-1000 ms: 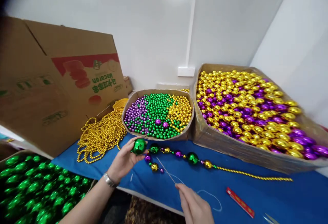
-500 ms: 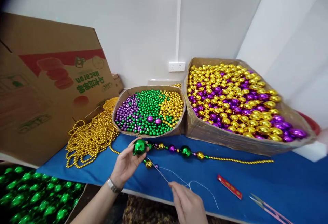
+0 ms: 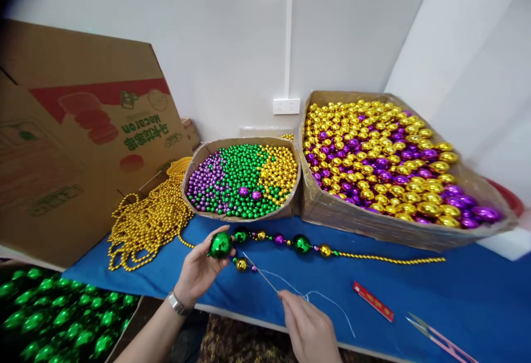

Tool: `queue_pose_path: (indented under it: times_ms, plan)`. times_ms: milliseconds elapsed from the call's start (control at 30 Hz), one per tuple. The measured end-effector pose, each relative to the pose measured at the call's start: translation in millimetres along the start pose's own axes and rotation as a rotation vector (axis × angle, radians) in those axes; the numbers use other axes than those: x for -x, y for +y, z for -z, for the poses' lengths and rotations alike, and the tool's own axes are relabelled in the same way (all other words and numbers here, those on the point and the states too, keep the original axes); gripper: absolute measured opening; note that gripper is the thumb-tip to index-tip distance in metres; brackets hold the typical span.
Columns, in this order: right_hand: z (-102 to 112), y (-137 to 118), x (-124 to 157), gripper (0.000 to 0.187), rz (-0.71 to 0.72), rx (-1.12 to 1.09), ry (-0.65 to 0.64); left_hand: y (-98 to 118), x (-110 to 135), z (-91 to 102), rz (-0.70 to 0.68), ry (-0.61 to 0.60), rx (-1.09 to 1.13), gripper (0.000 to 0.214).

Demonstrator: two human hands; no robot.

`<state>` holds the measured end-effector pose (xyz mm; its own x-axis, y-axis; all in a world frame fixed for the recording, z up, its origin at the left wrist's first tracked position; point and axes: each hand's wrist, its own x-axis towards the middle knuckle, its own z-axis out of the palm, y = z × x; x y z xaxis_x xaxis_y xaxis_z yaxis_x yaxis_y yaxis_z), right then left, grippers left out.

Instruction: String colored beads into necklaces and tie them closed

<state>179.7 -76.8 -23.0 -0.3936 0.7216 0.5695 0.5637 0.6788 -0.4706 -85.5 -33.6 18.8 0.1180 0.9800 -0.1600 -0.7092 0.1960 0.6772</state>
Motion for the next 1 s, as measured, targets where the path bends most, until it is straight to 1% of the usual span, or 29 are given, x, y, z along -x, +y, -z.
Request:
queue_pose_path:
  times_ms: [67, 133, 233, 367, 500, 633, 867, 1000]
  plan:
    - [1, 2, 0, 0.026, 0.007, 0.017, 0.012, -4, 0, -4.7, 0.049, -0.046, -0.016, 0.037]
    - [3, 4, 0, 0.026, 0.021, 0.031, 0.017, -9, 0, -9.2, 0.080, -0.063, -0.017, 0.034]
    - [5, 5, 0, 0.027, 0.037, 0.044, 0.014, -15, -1, -12.7, 0.109, -0.047, -0.011, 0.032]
    - [5, 4, 0, 0.027, 0.034, 0.062, 0.013, -21, -3, -11.6, 0.147, -0.011, 0.008, 0.034]
    - [5, 4, 1, 0.028, 0.031, 0.053, 0.006, -22, -4, -11.2, 0.179, 0.008, 0.032, 0.037]
    - [5, 5, 1, 0.028, 0.008, 0.044, -0.029, -23, -6, -13.8, 0.186, -0.013, 0.066, 0.039]
    - [5, 5, 1, 0.027, -0.006, 0.040, -0.008, -25, -8, -14.2, 0.206, -0.012, 0.093, 0.037]
    - [5, 6, 3, 0.028, 0.013, 0.070, -0.009, -26, -8, -13.9, 0.229, -0.006, 0.083, 0.036]
